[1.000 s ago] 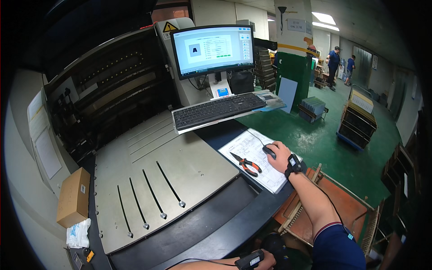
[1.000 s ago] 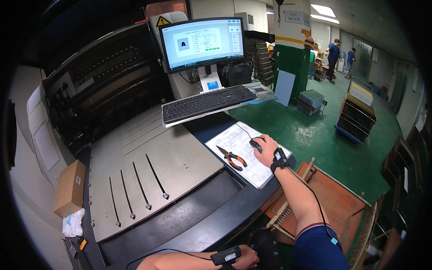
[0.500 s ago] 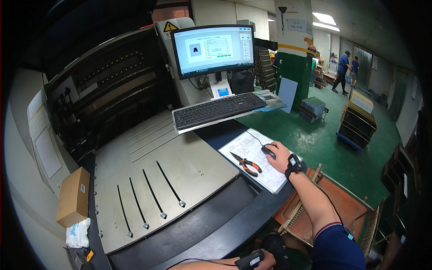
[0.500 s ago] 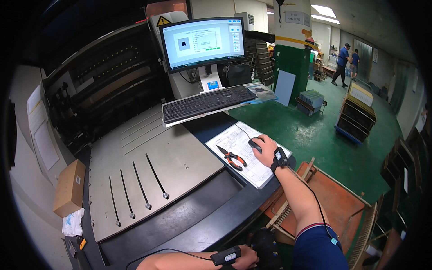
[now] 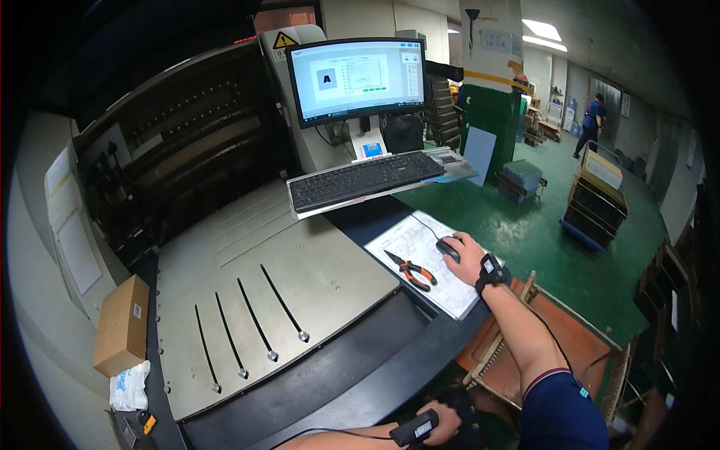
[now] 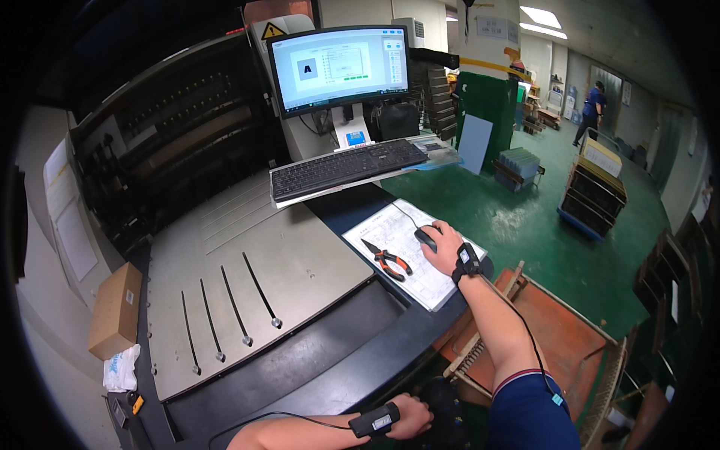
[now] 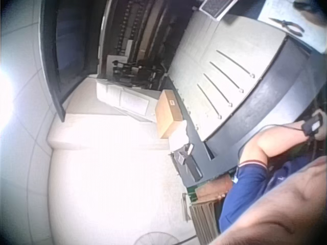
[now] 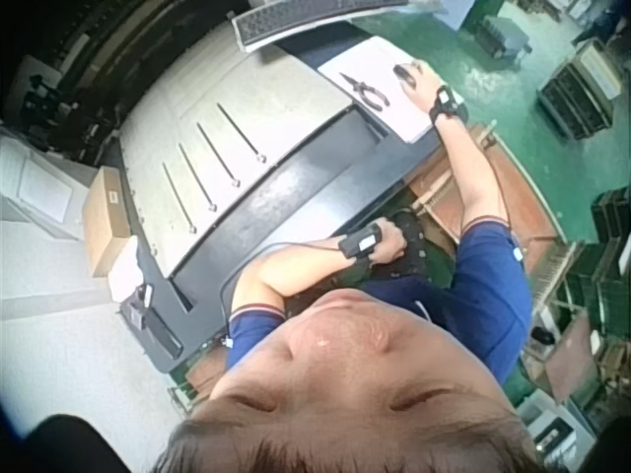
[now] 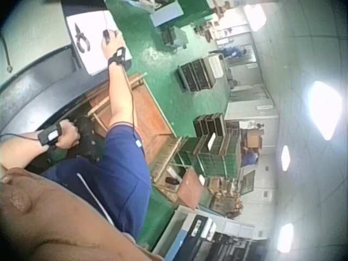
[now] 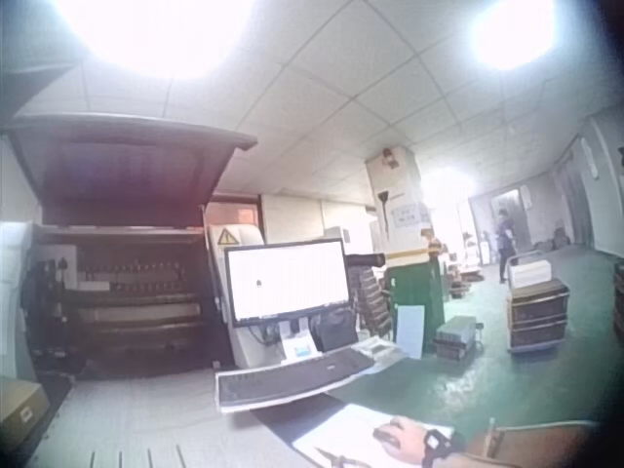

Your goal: Operating an industrial machine using a computer interface and handling metal sheets.

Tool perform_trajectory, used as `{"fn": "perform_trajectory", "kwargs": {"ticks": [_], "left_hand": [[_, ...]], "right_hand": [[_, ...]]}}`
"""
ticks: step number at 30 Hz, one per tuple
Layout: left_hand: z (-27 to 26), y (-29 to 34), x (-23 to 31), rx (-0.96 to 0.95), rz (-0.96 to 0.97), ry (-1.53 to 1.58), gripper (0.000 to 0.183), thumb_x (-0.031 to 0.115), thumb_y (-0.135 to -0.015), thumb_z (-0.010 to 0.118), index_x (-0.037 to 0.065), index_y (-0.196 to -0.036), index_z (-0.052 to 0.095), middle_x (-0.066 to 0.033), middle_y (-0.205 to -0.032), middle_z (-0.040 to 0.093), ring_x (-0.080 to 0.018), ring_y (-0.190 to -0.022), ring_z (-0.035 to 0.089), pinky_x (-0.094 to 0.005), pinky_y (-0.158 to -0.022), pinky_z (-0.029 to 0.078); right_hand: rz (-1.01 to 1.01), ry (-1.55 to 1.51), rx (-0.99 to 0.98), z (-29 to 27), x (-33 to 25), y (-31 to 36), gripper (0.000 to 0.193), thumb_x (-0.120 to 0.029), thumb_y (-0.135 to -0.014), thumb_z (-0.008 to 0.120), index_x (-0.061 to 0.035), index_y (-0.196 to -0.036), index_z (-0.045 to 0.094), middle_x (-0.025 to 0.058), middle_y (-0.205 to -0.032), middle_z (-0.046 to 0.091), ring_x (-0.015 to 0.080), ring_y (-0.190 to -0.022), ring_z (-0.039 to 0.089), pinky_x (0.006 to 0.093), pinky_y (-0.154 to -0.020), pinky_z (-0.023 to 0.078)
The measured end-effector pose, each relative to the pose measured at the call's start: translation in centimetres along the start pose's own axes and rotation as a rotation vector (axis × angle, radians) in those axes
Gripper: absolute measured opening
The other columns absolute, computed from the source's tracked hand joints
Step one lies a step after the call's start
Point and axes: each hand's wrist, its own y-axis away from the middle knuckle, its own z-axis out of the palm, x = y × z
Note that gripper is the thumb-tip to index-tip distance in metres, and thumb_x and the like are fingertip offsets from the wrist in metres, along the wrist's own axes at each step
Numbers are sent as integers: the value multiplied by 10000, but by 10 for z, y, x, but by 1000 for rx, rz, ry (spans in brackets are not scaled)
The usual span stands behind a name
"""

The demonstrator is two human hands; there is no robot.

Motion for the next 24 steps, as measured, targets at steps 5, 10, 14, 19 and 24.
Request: {"fn": "perform_trajectory", "kwargs": {"ticks": [5, 10, 14, 19, 24], "left_hand": [[-38, 25, 6, 371, -121, -14, 193, 292, -874, 581, 134, -800, 663, -71, -775, 661, -260, -748, 671, -381, -684, 513], [-71, 25, -8, 689, -153, 335, 228, 287, -916, 560, 103, -817, 652, -100, -768, 663, -310, -742, 657, -417, -642, 521], [-78, 29, -14, 713, -129, 436, 250, 311, -930, 554, 105, -828, 650, -103, -749, 659, -314, -721, 651, -416, -612, 517], [-83, 29, -15, 725, -131, 520, 266, 326, -938, 551, 105, -815, 633, -97, -735, 654, -313, -698, 648, -412, -603, 511], [-83, 29, -26, 712, -100, 745, 230, 304, -926, 552, 95, -842, 602, -105, -748, 650, -323, -703, 645, -422, -619, 512]], "right_hand": [[-40, -30, -62, 13, -28, -18, 453, -273, -792, 684, -136, -1219, 615, 183, -1248, 536, 374, -1108, 550, 449, -944, 461], [-51, -32, -118, 1, -26, -63, 433, -324, -830, 653, -64, -1175, 629, 180, -1175, 588, 351, -1102, 566, 415, -950, 462], [-14, -149, -284, -6, -54, -122, 317, -291, -861, 616, -69, -1080, 671, 149, -998, 681, 343, -980, 632, 412, -877, 495], [-214, -66, -49, 38, -58, -203, 264, -183, -856, 565, -66, -1068, 670, 163, -1018, 686, 348, -979, 636, 419, -865, 505], [-117, -133, -1, 83, -71, -270, 330, -165, -897, 533, -52, -1196, 619, 174, -1129, 668, 327, -1054, 632, 390, -929, 486]]}}
